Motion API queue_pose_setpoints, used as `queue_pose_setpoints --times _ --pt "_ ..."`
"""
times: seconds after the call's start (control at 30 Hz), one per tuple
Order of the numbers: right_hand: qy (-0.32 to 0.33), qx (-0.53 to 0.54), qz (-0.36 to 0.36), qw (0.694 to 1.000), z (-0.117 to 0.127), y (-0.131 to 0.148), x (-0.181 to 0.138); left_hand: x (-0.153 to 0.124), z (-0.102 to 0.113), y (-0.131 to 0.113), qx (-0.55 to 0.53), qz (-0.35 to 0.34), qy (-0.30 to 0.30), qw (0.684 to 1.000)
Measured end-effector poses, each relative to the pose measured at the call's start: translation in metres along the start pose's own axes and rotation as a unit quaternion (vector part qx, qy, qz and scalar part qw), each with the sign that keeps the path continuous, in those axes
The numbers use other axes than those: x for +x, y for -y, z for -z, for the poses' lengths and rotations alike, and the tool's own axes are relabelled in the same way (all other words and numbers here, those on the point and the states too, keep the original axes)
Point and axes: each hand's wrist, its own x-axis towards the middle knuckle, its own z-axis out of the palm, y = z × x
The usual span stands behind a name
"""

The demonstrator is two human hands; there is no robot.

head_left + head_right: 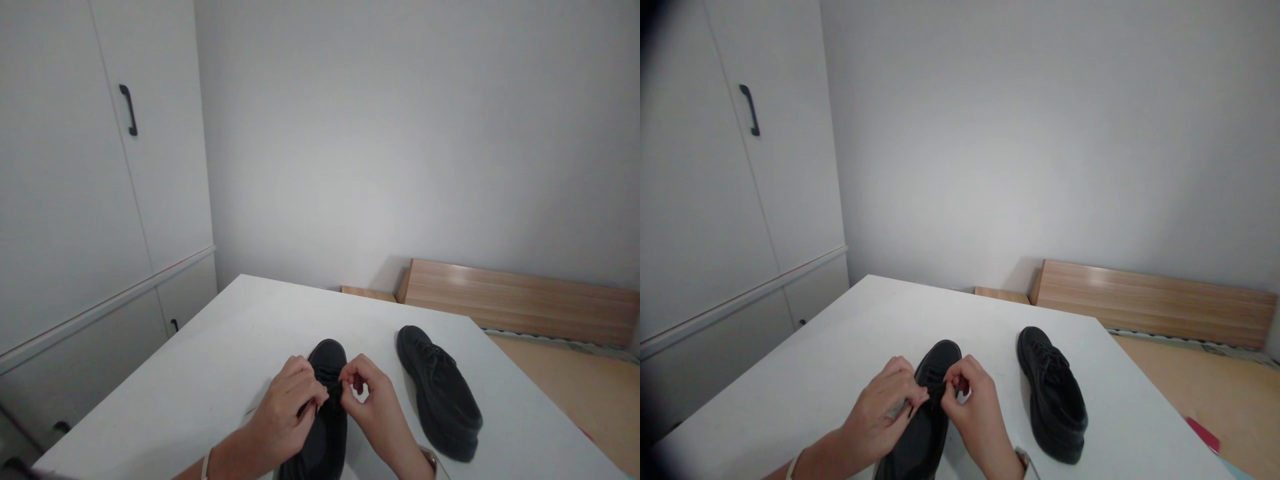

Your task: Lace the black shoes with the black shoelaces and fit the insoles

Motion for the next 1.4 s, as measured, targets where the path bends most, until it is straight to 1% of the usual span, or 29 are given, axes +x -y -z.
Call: queue_pose_setpoints --times 0.07,0.1,0.13,0.2,0.23,0.27,0.3,0.33,0.37,0.43,0.47,0.5,0.57,0.63,0.67,0.77,0.83,0.9,0.97,1.07,1.23,1.3,1.33,1.4 --pt "-0.009 -0.017 0.006 1.0 -0.005 -0.001 -0.002 -0.005 0.002 -0.001 -0.03 0.055 -0.019 0.998" --pt "-0.01 -0.022 0.009 1.0 -0.005 -0.001 -0.003 -0.007 0.004 -0.001 -0.042 0.09 -0.019 0.995" --pt "-0.007 -0.025 0.01 1.0 -0.005 -0.002 -0.005 -0.01 0.007 -0.002 -0.056 0.122 -0.012 0.991" --pt "-0.016 -0.041 0.021 0.999 0.004 -0.006 -0.01 -0.017 0.015 -0.002 -0.09 0.155 0.039 0.983" --pt "-0.033 -0.065 0.035 0.997 0.012 -0.011 -0.014 -0.021 0.019 -0.002 -0.103 0.163 0.076 0.978" --pt "-0.064 -0.101 0.054 0.991 0.023 -0.019 -0.019 -0.027 0.023 -0.003 -0.108 0.168 0.112 0.973" --pt "-0.108 -0.16 0.078 0.978 0.036 -0.029 -0.025 -0.033 0.027 -0.003 -0.104 0.176 0.147 0.968" --pt "-0.153 -0.228 0.101 0.956 0.051 -0.041 -0.032 -0.039 0.03 -0.004 -0.096 0.19 0.177 0.961" --pt "-0.204 -0.291 0.101 0.929 0.066 -0.055 -0.039 -0.044 0.032 -0.005 -0.092 0.213 0.199 0.952" --pt "-0.235 -0.399 0.057 0.884 0.095 -0.087 -0.054 -0.052 0.033 -0.006 -0.111 0.254 0.227 0.934" --pt "-0.237 -0.433 0.015 0.87 0.107 -0.103 -0.061 -0.055 0.032 -0.007 -0.129 0.264 0.236 0.926" --pt "-0.234 -0.443 -0.013 0.865 0.116 -0.117 -0.068 -0.055 0.03 -0.007 -0.144 0.269 0.241 0.921" --pt "-0.21 -0.396 -0.018 0.894 0.127 -0.137 -0.076 -0.05 0.02 -0.005 -0.155 0.27 0.244 0.919" --pt "-0.204 -0.335 -0.012 0.92 0.128 -0.147 -0.079 -0.038 0.004 -0.004 -0.146 0.281 0.243 0.917" --pt "-0.209 -0.312 -0.013 0.927 0.126 -0.148 -0.079 -0.031 -0.007 -0.004 -0.143 0.294 0.239 0.914" --pt "-0.224 -0.271 -0.023 0.936 0.114 -0.141 -0.073 -0.005 -0.045 -0.006 -0.14 0.328 0.213 0.91" --pt "-0.226 -0.252 -0.021 0.941 0.105 -0.136 -0.07 0.009 -0.067 -0.007 -0.149 0.327 0.192 0.913" --pt "-0.219 -0.246 -0.019 0.944 0.097 -0.133 -0.069 0.018 -0.084 -0.007 -0.158 0.316 0.177 0.918" --pt "-0.207 -0.245 -0.009 0.947 0.09 -0.134 -0.071 0.022 -0.094 -0.006 -0.158 0.309 0.168 0.922" --pt "-0.197 -0.235 0.012 0.952 0.083 -0.132 -0.073 0.025 -0.101 -0.004 -0.154 0.305 0.173 0.924" --pt "-0.207 -0.213 0.005 0.955 0.073 -0.115 -0.067 0.033 -0.102 -0.001 -0.158 0.279 0.2 0.926" --pt "-0.2 -0.219 0.008 0.955 0.073 -0.108 -0.068 0.03 -0.095 -0.004 -0.158 0.272 0.21 0.926" --pt "-0.203 -0.23 0.011 0.952 0.074 -0.105 -0.072 0.025 -0.088 -0.007 -0.152 0.267 0.214 0.927" --pt "-0.221 -0.266 0.038 0.937 0.078 -0.1 -0.09 0.007 -0.067 -0.017 -0.12 0.245 0.211 0.939"
